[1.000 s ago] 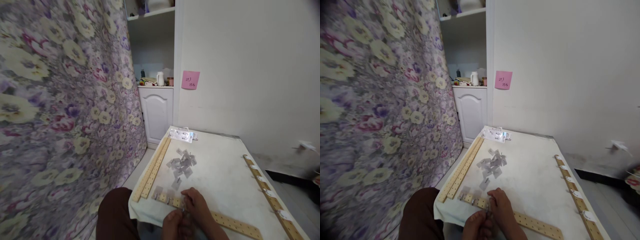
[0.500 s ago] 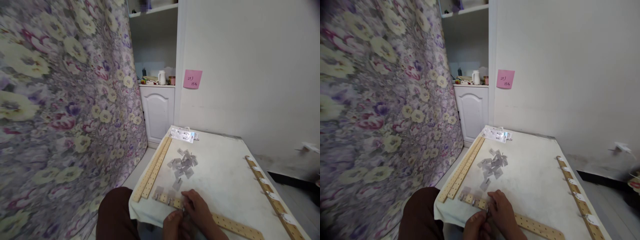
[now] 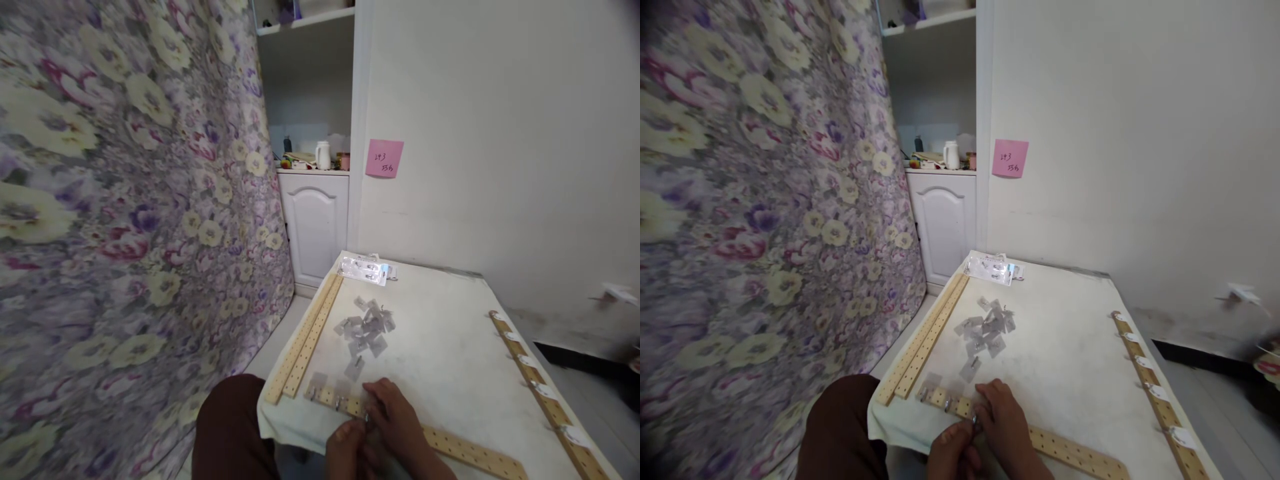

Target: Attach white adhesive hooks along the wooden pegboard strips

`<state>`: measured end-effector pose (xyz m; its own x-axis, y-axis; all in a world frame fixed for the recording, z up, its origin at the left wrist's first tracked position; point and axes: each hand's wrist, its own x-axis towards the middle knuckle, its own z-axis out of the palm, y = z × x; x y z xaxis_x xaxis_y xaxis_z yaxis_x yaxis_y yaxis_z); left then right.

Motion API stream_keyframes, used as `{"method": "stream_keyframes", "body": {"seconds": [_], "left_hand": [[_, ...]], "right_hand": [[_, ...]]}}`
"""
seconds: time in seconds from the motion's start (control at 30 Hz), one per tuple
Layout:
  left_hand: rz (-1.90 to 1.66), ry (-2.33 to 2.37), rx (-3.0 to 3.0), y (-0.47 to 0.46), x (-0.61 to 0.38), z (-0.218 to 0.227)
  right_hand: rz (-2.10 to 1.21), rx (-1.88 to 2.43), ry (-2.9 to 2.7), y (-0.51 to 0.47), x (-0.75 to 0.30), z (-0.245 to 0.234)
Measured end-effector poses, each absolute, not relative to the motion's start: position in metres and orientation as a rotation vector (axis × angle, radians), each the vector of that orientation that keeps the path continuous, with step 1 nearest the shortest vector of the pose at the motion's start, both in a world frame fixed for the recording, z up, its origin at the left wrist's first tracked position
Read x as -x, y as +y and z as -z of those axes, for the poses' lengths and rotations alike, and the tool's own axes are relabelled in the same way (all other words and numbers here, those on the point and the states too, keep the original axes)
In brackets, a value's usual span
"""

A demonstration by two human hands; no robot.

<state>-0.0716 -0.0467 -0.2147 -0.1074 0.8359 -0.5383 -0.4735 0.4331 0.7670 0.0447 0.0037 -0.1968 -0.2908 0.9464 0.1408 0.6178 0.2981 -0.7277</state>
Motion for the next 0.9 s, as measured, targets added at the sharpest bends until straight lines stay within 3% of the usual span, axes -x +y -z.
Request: {"method": "stream_keyframes", "body": {"seconds": [0.43, 0.9], "left_hand": [[-1.123, 1.231, -0.508, -0.047, 0.076, 0.22], [-1.132, 1.233, -0.502, -0.046, 0.075, 0.223]], "right_hand": [[-0.754, 1.376, -2.005, 0.006, -0.046, 0.204], [-0.97, 1.515, -1.837, 0.014, -0.042, 0.191]]}}
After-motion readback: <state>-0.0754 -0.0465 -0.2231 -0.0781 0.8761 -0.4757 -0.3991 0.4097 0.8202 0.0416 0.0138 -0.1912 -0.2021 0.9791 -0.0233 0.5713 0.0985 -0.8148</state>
